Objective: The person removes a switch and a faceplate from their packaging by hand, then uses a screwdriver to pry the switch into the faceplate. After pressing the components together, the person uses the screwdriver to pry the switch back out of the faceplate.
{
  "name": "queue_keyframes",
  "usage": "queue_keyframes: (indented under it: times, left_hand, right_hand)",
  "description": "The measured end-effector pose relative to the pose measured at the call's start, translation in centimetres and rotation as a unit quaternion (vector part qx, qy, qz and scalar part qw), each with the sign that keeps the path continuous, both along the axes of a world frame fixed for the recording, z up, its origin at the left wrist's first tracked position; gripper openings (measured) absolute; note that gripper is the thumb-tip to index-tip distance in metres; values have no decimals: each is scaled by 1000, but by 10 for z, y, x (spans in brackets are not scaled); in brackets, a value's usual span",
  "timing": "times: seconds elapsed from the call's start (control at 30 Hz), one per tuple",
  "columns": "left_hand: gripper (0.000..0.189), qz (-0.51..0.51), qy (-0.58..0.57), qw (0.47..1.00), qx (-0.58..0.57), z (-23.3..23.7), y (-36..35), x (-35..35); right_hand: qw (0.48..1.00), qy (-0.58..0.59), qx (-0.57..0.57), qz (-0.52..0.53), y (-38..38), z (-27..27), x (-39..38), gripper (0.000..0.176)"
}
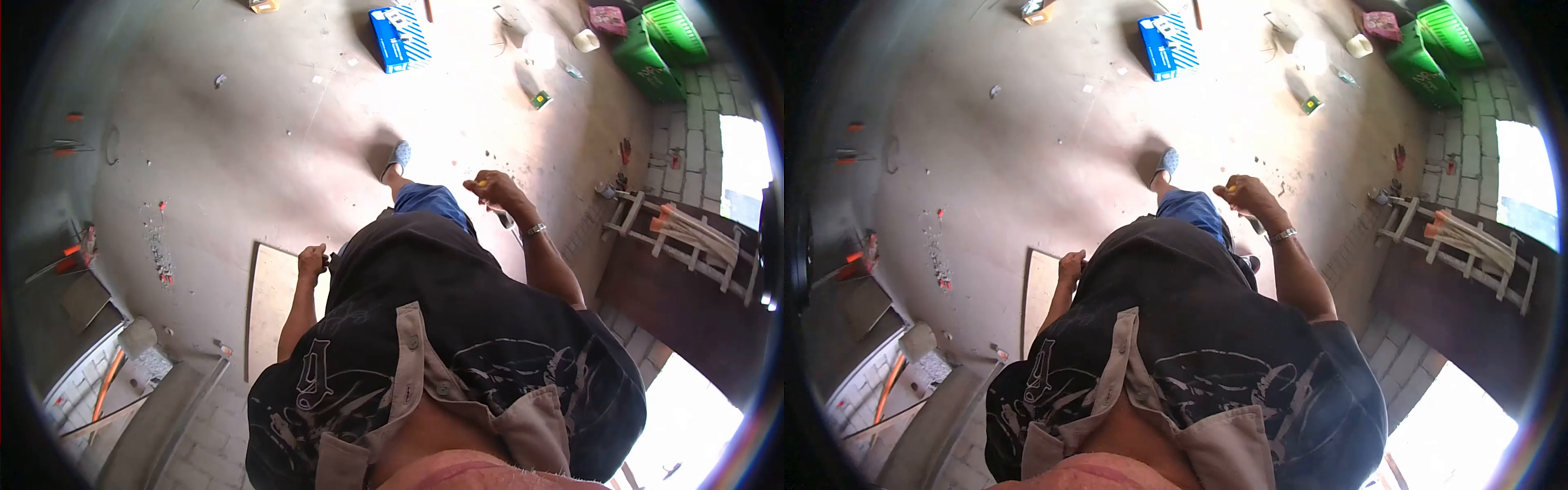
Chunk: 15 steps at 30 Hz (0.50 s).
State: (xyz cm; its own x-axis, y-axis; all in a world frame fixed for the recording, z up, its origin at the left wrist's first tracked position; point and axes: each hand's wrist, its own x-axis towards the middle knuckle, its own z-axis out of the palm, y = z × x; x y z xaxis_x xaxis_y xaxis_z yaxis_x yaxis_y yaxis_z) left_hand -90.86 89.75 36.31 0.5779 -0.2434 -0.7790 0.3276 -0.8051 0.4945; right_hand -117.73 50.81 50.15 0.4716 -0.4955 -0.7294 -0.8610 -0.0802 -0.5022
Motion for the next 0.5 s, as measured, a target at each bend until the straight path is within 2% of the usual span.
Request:
queue_keyframes:
  times: [0.03,0.1,0.13,0.17,0.23,0.27,0.3,0.33,0.37,0.43,0.5]
  left_hand:
    - [27,0,-2,1000,11,-4,-4,12]
    - [27,-101,-45,994,-23,-27,-16,50]
    - [26,-178,-83,979,-55,-19,-34,65]
    - [25,-183,-57,981,-41,-11,-52,78]
    - [25,-215,-72,972,-59,0,-98,116]
    - [24,-82,-3,996,-43,11,-122,129]
    - [24,55,62,996,-32,38,-164,141]
    - [22,47,36,998,-32,46,-189,155]
    - [22,48,35,998,-38,58,-214,166]
    - [20,40,61,997,-35,67,-256,187]
    - [17,-92,25,991,-93,62,-281,203]
  right_hand:
    - [1000,6,5,23,-15,-20,10,44]
    - [980,-23,-94,174,-48,-85,19,45]
    - [978,-21,-55,199,-62,-84,39,48]
    - [988,22,17,150,-74,-79,50,48]
    - [988,-36,3,150,-98,-96,74,49]
    - [988,-34,6,151,-109,-98,82,49]
    - [992,-41,32,111,-126,-95,95,50]
    - [995,-48,56,72,-144,-88,109,51]
    - [995,-51,49,76,-163,-81,118,51]
    - [996,-34,82,-3,-192,-73,132,50]
    - [991,-58,118,-35,-220,-65,133,48]
